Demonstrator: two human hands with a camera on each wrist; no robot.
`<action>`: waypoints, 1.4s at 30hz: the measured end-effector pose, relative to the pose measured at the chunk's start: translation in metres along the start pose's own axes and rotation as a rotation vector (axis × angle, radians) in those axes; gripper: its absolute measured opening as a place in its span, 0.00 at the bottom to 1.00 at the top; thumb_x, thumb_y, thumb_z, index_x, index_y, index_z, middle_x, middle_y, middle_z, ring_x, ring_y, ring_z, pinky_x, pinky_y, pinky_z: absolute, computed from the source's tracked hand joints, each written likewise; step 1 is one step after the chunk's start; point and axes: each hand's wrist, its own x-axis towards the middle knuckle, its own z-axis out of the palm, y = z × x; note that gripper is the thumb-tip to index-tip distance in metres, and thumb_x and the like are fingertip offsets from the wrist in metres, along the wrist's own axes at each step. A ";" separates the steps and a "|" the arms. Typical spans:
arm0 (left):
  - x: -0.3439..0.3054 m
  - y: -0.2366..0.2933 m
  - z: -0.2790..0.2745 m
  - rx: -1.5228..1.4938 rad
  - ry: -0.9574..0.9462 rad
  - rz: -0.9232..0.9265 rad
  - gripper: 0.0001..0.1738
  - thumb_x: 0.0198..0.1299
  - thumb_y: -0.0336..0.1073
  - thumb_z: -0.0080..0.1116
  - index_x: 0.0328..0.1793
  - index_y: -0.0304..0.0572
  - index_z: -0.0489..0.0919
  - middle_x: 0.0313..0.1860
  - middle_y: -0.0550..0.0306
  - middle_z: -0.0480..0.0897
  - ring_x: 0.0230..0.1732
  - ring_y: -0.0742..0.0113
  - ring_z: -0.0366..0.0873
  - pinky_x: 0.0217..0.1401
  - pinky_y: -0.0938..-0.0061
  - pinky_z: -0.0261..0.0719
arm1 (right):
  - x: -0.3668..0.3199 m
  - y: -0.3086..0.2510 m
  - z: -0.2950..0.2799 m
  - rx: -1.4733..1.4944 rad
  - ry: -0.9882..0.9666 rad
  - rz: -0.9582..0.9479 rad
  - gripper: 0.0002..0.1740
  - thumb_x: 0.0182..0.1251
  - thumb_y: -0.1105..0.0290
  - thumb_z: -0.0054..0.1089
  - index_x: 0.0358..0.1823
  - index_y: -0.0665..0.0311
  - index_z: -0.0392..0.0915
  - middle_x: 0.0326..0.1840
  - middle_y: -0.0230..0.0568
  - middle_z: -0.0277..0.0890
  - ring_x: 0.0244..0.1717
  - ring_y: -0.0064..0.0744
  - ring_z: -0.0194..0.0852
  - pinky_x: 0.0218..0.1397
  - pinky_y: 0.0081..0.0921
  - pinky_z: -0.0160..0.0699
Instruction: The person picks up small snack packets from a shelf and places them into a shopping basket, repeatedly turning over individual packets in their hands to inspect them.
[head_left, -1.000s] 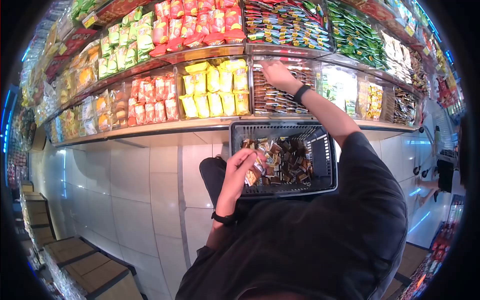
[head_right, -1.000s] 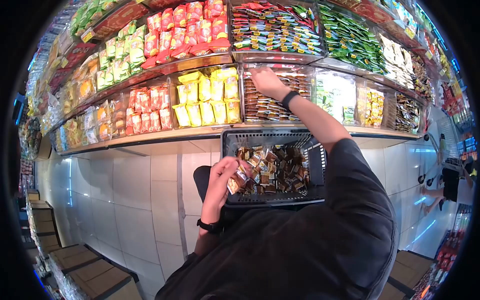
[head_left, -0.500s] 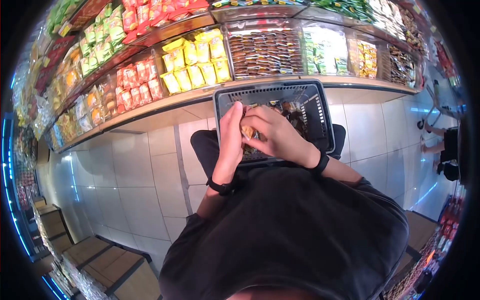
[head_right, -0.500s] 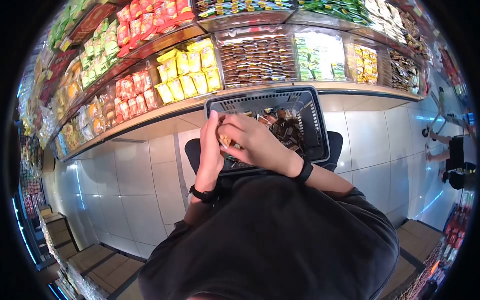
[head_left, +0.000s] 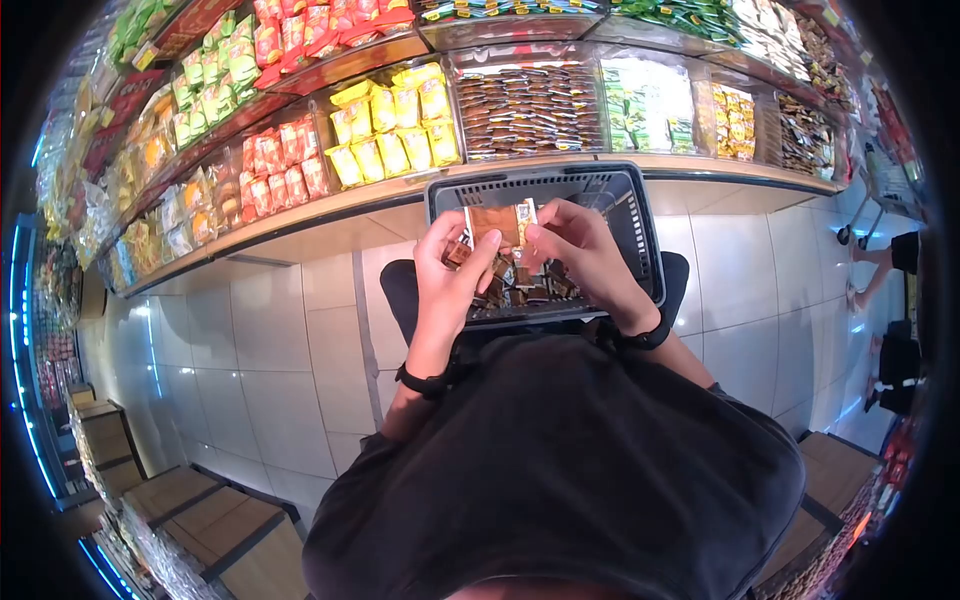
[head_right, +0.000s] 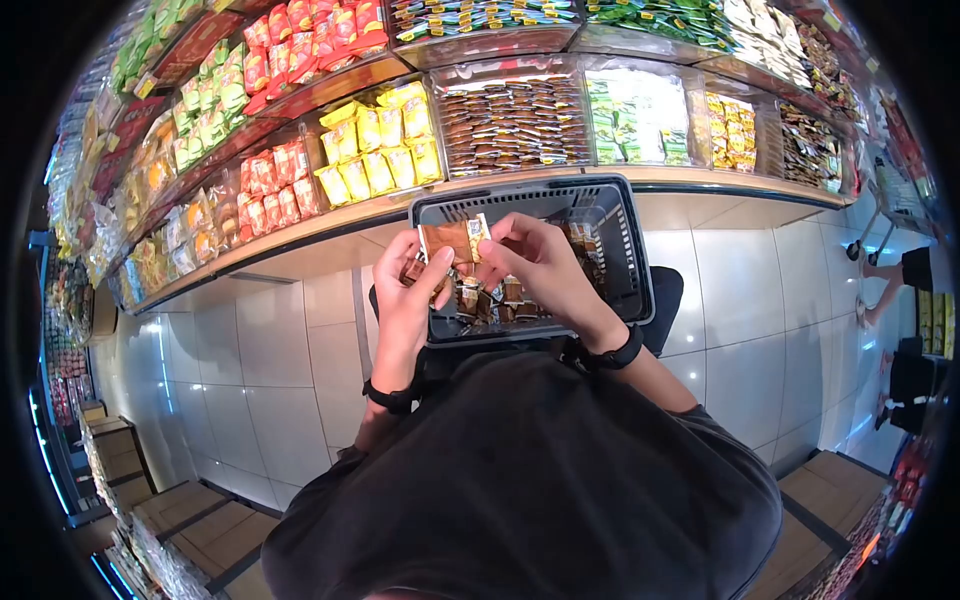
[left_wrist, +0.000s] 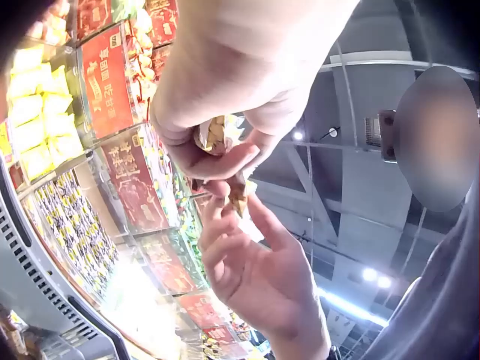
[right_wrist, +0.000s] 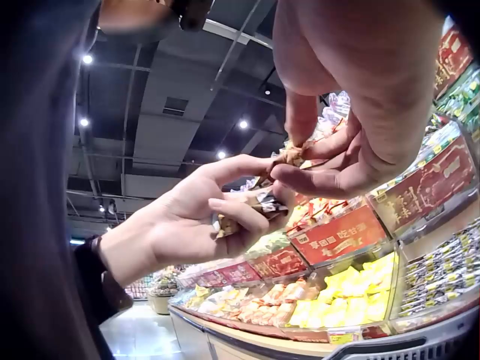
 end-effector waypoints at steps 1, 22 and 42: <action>0.001 0.004 -0.003 -0.001 0.007 0.001 0.09 0.67 0.27 0.66 0.51 0.34 0.80 0.37 0.59 0.85 0.20 0.85 0.70 0.19 0.85 0.62 | 0.000 -0.003 0.002 -0.001 -0.006 0.003 0.06 0.77 0.71 0.61 0.44 0.68 0.77 0.38 0.38 0.83 0.37 0.22 0.82 0.44 0.21 0.80; 0.026 0.006 -0.011 -0.056 -0.411 -0.055 0.29 0.72 0.46 0.62 0.72 0.37 0.74 0.65 0.50 0.82 0.29 0.83 0.73 0.26 0.86 0.65 | -0.009 0.000 0.000 0.597 -0.141 0.201 0.11 0.81 0.69 0.54 0.49 0.70 0.80 0.43 0.40 0.83 0.43 0.26 0.83 0.45 0.22 0.82; 0.043 -0.034 -0.046 0.457 -0.175 0.154 0.10 0.63 0.34 0.72 0.40 0.32 0.86 0.31 0.63 0.82 0.28 0.78 0.70 0.31 0.77 0.67 | 0.115 -0.026 -0.042 -0.765 -0.518 -0.083 0.08 0.66 0.78 0.69 0.44 0.68 0.80 0.37 0.32 0.83 0.39 0.19 0.78 0.44 0.24 0.80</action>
